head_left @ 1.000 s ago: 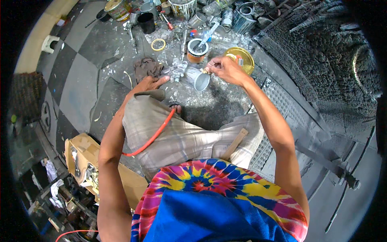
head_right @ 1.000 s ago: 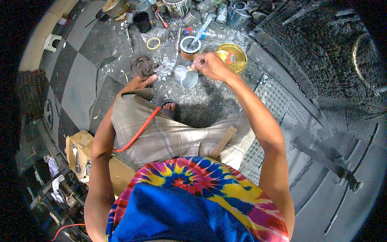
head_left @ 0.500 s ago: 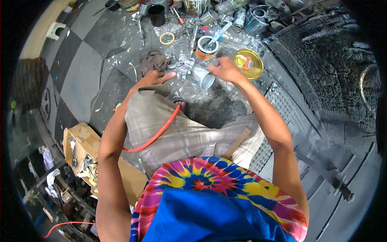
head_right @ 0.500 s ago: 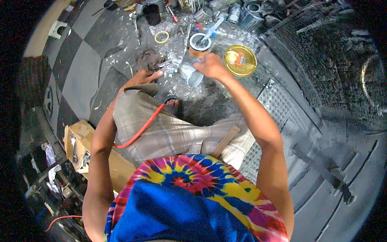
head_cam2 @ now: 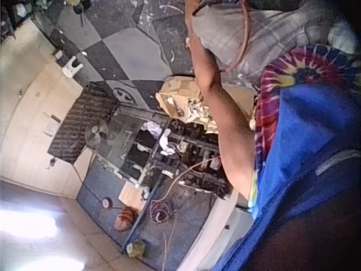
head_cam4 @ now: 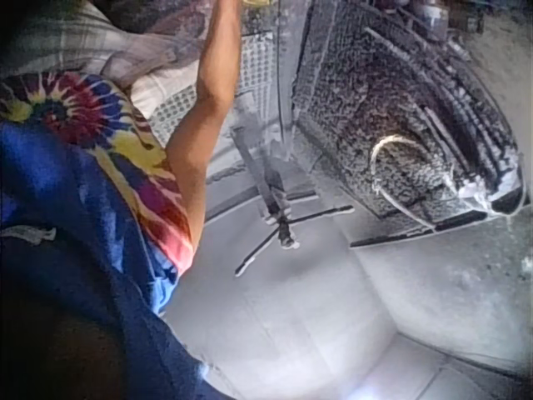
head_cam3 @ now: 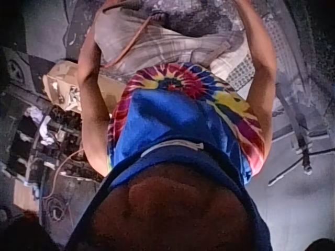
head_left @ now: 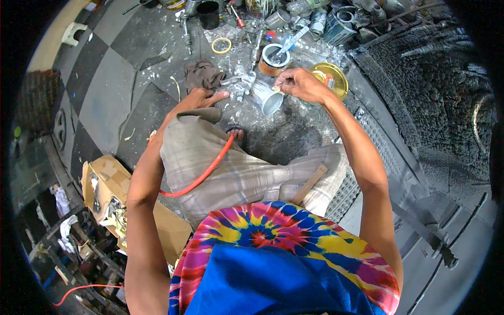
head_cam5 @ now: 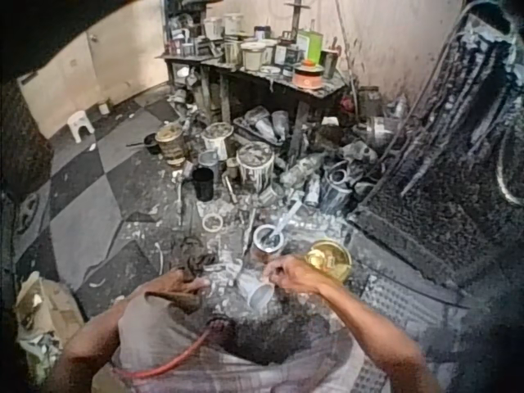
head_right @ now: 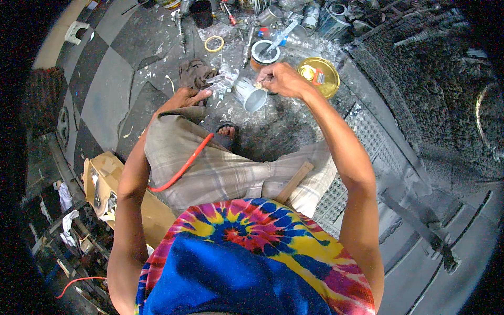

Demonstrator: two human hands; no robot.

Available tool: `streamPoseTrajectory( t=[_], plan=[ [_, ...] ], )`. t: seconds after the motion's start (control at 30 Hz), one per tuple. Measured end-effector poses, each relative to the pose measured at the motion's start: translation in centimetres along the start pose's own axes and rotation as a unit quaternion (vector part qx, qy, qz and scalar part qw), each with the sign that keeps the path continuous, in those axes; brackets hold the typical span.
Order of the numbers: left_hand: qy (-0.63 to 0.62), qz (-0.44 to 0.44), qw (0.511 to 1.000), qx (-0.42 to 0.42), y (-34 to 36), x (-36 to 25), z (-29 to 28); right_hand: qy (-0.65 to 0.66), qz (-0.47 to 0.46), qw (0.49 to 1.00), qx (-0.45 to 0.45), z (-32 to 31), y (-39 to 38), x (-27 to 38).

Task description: The recorder is spray painting a car wheel rim and then cleaning the spray gun equipment.

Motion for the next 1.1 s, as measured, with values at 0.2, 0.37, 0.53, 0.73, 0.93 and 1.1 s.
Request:
streamPoseTrajectory(
  t=[0.2, 0.37, 0.53, 0.73, 0.93, 1.1],
  plan=[
    [-0.028, 0.006, 1.0, 0.011, -0.7, -0.8, 0.1, -0.019, 0.044, 0.999, -0.009, 0.0, -0.2, -0.3],
    [-0.042, -0.002, 0.999, 0.006, -0.9, -1.3, 0.0, -0.025, 0.063, 0.997, -0.039, -0.5, -0.9, -0.2],
    [-0.03, -0.031, 0.999, 0.007, -0.3, 0.1, 0.2, -0.023, 0.04, 0.996, -0.08, -1.6, -1.6, 0.3],
    [0.009, -0.1, 0.995, -0.022, 0.6, 3.3, 1.9, 0.054, 0.09, 0.991, -0.083, -3.1, -3.0, 0.8],
    [-0.011, -0.185, 0.982, -0.036, 0.9, 6.4, 3.5, 0.12, 0.084, 0.985, -0.091, -4.2, -5.1, 0.9],
    [0.047, -0.236, 0.97, -0.022, 1.6, 8.9, 4.1, 0.07, 0.103, 0.987, -0.104, -3.8, -5.4, -3.2]
  ],
)
Point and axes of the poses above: each hand's wrist, its own y-axis towards the middle knuckle, its own z-axis out of the palm, x = y × z, the point moved 10 cm from there along y, towards the middle knuckle, and after that the axes turned 3 degrees about z, right-handed, at the moved point
